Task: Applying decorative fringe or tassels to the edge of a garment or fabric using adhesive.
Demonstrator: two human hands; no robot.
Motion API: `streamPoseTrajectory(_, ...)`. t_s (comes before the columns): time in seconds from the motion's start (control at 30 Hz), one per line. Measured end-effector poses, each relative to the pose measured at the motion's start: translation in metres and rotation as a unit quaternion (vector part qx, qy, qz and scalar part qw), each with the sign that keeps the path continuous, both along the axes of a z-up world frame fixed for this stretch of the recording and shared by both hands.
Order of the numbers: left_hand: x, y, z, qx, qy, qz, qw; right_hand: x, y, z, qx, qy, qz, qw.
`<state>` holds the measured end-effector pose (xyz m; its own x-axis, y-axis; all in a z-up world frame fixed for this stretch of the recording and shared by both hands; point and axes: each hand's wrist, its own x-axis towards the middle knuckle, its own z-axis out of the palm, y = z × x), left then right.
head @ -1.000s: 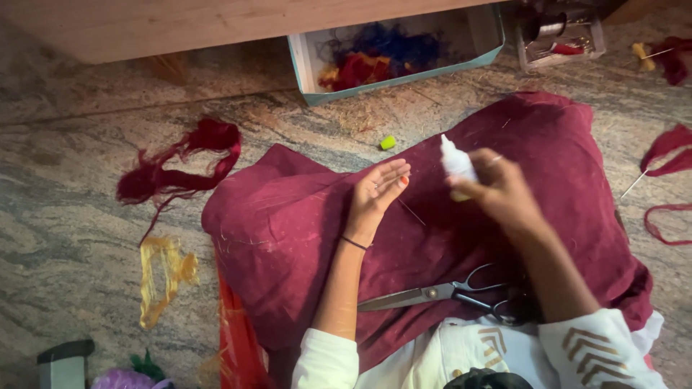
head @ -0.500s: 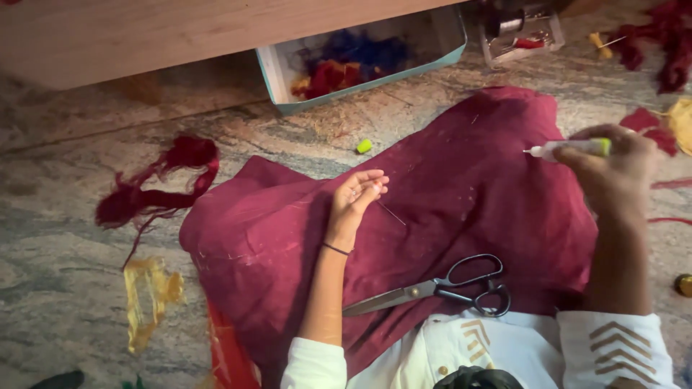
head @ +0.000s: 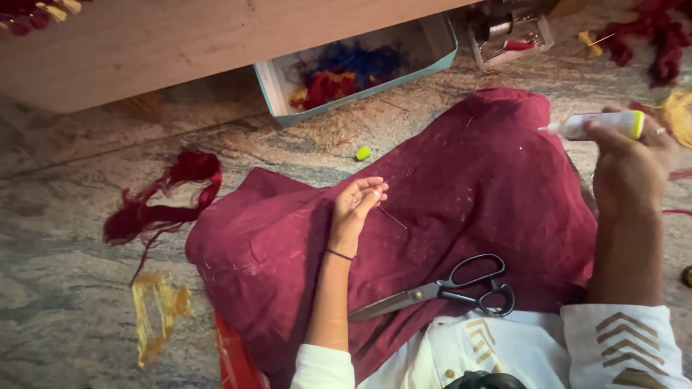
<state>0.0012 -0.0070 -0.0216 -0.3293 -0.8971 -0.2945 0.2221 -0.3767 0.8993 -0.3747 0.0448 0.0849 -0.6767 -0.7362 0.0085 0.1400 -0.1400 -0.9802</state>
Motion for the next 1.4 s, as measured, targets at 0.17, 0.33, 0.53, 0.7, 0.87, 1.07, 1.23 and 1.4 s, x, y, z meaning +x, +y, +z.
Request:
streamPoseTrajectory(0.17, 0.002, 0.002, -0.009, 0.002, -0.006, 0.006, 1.000, -0.079, 0.015, -0.103, -0.121, -0.370, 0.016, 0.921)
streamPoseTrajectory(0.33, 0.002, 0.001, -0.015, 0.004, -0.011, 0.005, 1.000, -0.056, 0.007, -0.081, -0.097, -0.430, 0.025, 0.897)
streamPoseTrajectory(0.53, 0.001, -0.001, -0.024, 0.019, -0.023, 0.004, 1.000, -0.049, -0.004, -0.068, -0.053, -0.326, 0.038, 0.943)
streamPoseTrajectory(0.7, 0.001, -0.001, -0.018, 0.011, -0.018, -0.002, 1.000, -0.022, -0.006, -0.042, -0.020, -0.060, 0.083, 0.995)
streamPoseTrajectory(0.87, -0.001, -0.001, -0.017, 0.020, -0.022, -0.004, 1.000, -0.005, -0.004, -0.036, 0.017, 0.046, 0.111, 0.993)
streamPoseTrajectory(1.07, -0.002, 0.000, -0.014, 0.016, -0.026, -0.005, 1.000, -0.002, -0.005, -0.037, 0.066, 0.122, 0.111, 0.984)
streamPoseTrajectory(1.23, -0.003, 0.000, -0.012, 0.017, -0.041, -0.008, 0.999, 0.012, -0.005, -0.028, 0.093, 0.380, 0.087, 0.916)
streamPoseTrajectory(1.4, -0.002, -0.001, -0.010, 0.016, -0.040, -0.011, 0.999, -0.015, -0.006, -0.070, 0.089, 0.485, -0.026, 0.870)
